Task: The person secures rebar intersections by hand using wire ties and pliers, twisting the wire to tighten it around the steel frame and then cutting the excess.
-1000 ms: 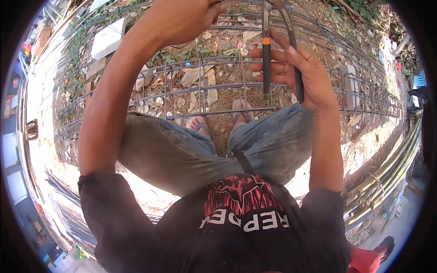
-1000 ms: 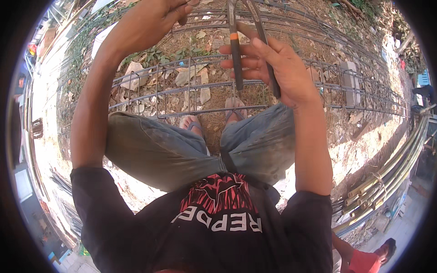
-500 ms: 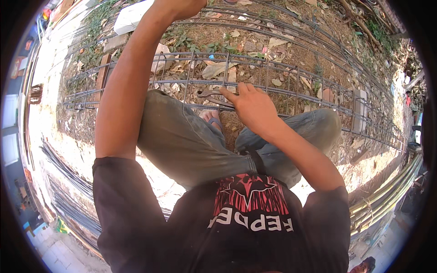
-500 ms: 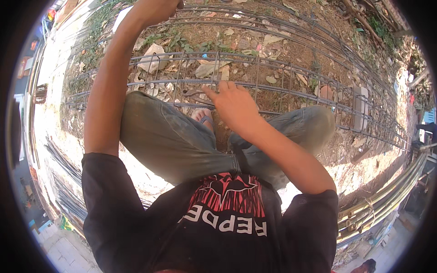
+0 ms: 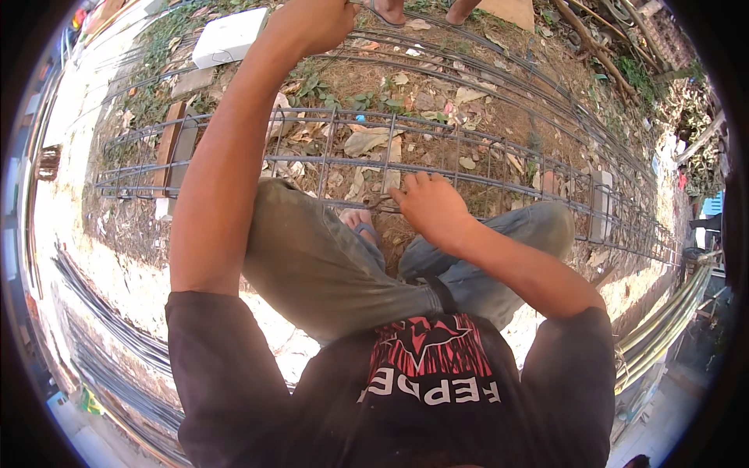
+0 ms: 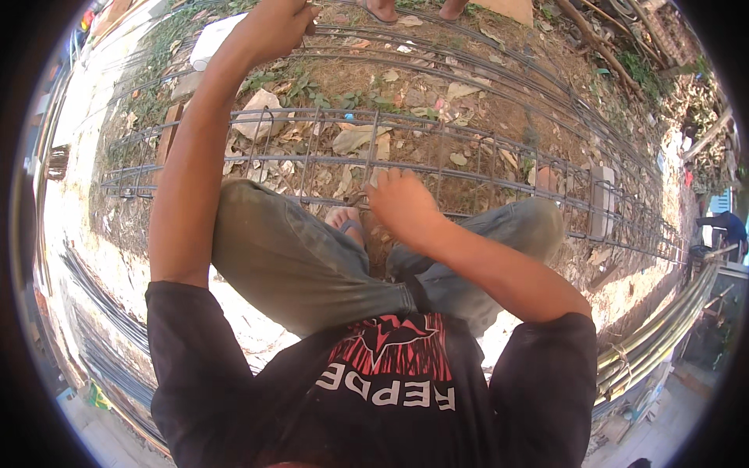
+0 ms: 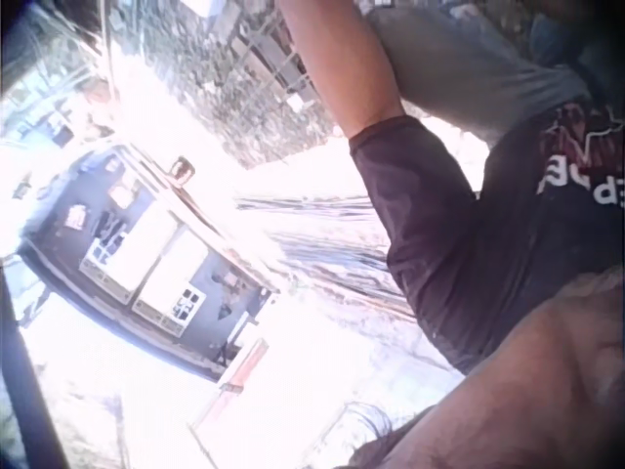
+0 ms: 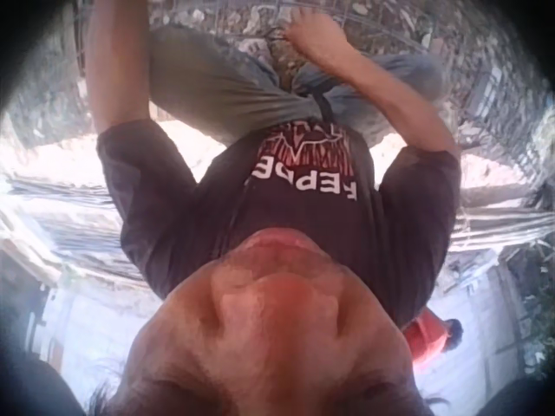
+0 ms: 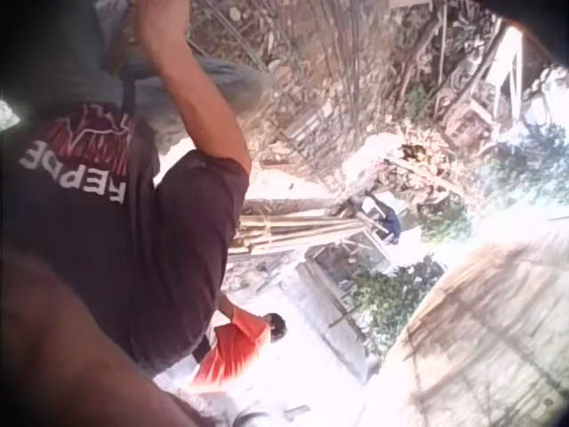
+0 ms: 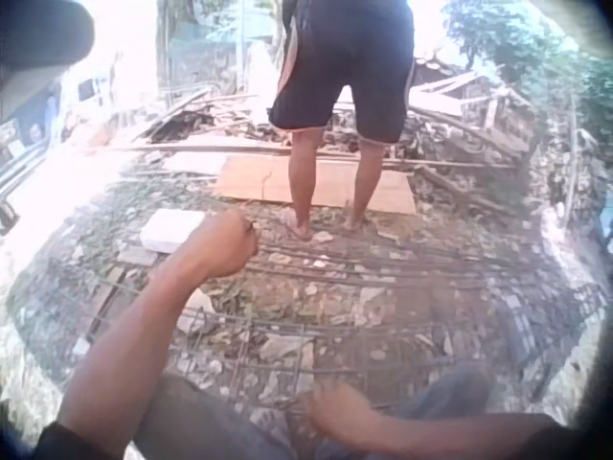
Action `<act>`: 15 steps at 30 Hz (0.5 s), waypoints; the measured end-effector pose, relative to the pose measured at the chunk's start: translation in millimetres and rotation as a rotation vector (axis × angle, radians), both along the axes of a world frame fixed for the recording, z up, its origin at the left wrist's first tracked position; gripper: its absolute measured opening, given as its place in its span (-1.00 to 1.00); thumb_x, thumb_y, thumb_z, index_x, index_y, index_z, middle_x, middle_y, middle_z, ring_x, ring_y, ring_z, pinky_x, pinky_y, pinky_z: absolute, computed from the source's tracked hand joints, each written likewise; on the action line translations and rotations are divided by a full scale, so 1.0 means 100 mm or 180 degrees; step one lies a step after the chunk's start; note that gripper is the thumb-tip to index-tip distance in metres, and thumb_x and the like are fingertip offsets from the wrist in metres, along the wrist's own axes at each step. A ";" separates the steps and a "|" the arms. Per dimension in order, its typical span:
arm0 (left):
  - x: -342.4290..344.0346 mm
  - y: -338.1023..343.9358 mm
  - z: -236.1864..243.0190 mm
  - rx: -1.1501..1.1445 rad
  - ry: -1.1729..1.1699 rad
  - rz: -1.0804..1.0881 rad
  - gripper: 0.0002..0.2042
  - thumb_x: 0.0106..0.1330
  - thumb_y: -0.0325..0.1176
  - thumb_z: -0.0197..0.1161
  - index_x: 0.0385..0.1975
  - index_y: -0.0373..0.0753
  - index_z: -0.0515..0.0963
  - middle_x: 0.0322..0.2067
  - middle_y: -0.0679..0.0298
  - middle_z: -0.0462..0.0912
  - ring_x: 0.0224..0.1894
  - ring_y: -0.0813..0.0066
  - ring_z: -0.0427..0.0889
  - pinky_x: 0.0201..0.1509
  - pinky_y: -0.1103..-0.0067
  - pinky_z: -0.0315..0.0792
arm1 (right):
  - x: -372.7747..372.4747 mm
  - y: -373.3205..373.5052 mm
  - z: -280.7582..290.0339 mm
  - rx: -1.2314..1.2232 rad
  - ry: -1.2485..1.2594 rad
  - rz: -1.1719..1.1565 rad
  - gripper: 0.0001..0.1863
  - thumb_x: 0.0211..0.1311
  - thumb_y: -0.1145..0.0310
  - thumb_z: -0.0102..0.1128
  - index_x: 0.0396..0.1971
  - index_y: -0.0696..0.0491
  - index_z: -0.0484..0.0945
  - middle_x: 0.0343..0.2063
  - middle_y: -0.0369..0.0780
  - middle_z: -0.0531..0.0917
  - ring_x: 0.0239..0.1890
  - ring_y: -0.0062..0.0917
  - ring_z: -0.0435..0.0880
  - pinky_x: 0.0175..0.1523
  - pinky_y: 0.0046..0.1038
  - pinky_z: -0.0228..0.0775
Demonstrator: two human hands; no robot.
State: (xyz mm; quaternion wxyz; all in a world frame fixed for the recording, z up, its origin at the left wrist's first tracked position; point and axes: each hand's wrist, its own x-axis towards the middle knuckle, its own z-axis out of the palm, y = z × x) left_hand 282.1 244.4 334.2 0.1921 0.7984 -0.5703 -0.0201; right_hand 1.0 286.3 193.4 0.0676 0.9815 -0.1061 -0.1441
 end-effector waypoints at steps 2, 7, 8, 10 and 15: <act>-0.09 0.11 0.05 -0.0197 0.0083 -0.0062 -0.62 0.36 -0.20 0.05 -0.37 -0.47 0.63 -0.33 -0.24 0.65 -0.18 -0.25 0.63 0.00 0.09 0.48 | -0.13 -0.09 0.09 0.0283 -0.0345 -0.0354 -0.43 0.15 0.37 0.19 0.23 -0.13 0.46 -0.30 -0.21 0.53 -0.17 -0.36 0.59 -0.11 -0.36 0.44; 0.23 0.09 -0.08 -0.0229 0.0475 -0.0322 -0.61 0.41 -0.20 0.01 -0.45 -0.42 0.60 -0.45 -0.09 0.66 -0.38 0.01 0.69 -0.22 0.26 0.54 | -0.58 -0.36 0.81 0.1220 -0.1817 -0.2106 -0.31 0.02 0.38 0.37 0.26 -0.11 0.45 -0.28 -0.17 0.61 -0.21 -0.33 0.64 -0.09 -0.29 0.47; 0.20 0.04 -0.07 -0.0226 0.0932 -0.0383 -0.60 0.44 -0.20 0.00 -0.49 -0.40 0.58 -0.50 -0.01 0.66 -0.45 0.15 0.70 -0.31 0.34 0.55 | -0.80 -0.53 0.83 0.1208 -0.2363 -0.2282 -0.34 0.04 0.37 0.36 0.25 -0.06 0.47 -0.26 -0.14 0.63 -0.26 -0.37 0.63 -0.13 -0.32 0.46; 0.01 0.05 0.00 -0.0137 0.1611 -0.0062 -0.58 0.51 -0.15 -0.05 -0.47 -0.36 0.55 -0.55 0.14 0.63 -0.53 0.41 0.67 -0.45 0.48 0.51 | -1.22 -0.80 0.96 0.1113 -0.3066 -0.2862 -0.39 0.08 0.32 0.35 0.21 0.06 0.50 -0.30 -0.12 0.66 -0.34 -0.44 0.62 -0.19 -0.39 0.44; -0.15 -0.20 -0.05 -0.0338 0.2333 -0.0380 -0.55 0.54 -0.06 -0.08 -0.39 -0.35 0.52 -0.55 0.19 0.62 -0.54 0.43 0.66 -0.46 0.52 0.53 | -2.40 -1.24 0.80 0.0404 -0.2557 -0.4267 -0.40 0.12 0.19 0.34 0.14 0.17 0.52 -0.45 -0.10 0.67 -0.38 -0.47 0.65 -0.21 -0.47 0.44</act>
